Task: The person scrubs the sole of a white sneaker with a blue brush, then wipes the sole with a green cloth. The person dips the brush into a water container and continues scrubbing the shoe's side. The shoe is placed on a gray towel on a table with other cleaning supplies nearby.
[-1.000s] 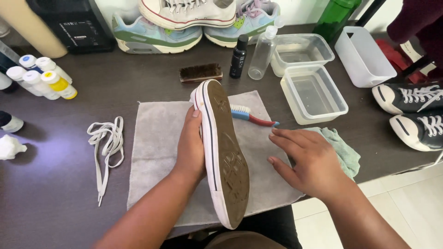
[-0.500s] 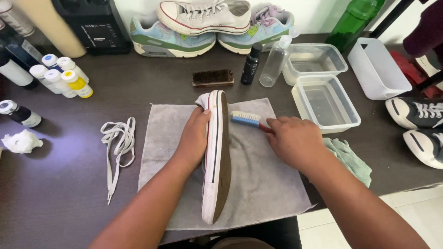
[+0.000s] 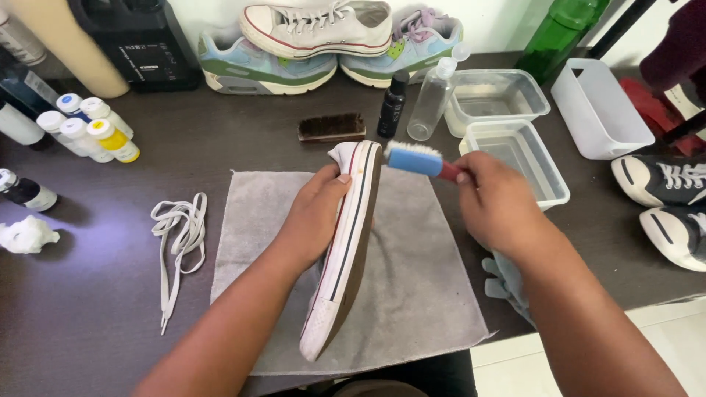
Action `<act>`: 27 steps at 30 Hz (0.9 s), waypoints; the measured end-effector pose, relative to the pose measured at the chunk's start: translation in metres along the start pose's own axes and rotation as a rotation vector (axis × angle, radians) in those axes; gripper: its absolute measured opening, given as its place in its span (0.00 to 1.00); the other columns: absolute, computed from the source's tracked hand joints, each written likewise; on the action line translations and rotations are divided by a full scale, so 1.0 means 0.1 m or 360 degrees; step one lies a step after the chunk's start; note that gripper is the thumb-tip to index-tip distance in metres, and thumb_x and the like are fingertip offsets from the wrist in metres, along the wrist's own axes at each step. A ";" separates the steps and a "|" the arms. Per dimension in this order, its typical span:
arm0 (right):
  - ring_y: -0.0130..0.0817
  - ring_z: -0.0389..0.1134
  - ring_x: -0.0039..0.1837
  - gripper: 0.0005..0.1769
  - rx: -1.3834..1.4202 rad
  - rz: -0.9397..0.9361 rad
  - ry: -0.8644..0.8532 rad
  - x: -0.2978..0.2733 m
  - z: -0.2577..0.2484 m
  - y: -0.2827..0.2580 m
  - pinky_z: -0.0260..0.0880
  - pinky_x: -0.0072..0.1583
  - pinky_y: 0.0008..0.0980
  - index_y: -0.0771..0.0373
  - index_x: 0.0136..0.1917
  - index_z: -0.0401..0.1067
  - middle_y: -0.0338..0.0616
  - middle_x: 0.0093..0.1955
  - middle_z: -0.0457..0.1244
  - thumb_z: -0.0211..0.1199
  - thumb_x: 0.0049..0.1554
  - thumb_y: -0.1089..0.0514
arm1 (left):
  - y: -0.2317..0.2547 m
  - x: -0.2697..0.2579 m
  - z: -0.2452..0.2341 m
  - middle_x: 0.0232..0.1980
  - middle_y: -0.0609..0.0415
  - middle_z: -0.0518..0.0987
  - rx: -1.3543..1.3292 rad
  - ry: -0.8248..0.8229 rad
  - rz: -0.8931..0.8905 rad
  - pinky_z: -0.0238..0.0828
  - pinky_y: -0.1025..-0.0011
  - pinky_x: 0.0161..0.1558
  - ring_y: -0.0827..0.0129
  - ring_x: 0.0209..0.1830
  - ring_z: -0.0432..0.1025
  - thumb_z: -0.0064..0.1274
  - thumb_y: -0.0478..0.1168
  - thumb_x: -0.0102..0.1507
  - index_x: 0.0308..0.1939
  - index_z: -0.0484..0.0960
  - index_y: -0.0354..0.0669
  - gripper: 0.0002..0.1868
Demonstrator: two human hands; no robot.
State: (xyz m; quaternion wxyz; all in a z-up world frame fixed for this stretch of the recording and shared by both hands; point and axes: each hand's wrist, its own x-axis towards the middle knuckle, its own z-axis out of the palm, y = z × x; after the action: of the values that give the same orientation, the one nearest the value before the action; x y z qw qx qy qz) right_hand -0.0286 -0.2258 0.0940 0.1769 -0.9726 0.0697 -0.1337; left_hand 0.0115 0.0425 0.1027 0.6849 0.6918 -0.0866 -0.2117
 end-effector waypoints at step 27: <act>0.50 0.74 0.54 0.17 -0.0044 0.0595 0.0519 0.12 -0.14 1.20 0.75 0.53 0.38 0.60 0.54 0.84 0.45 0.55 0.69 0.80 0.57 0.50 | -0.21 0.45 0.12 0.29 0.37 0.79 0.0242 -0.0125 -0.0503 0.77 0.61 0.40 0.55 0.32 0.78 0.52 0.55 0.71 0.42 0.87 0.36 0.24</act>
State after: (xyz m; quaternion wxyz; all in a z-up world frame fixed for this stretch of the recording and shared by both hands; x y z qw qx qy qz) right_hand -0.0319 -0.3438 0.0662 0.1717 -0.9107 0.2778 -0.2530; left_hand 0.0430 0.0145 0.0751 0.5849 0.7378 -0.0190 -0.3365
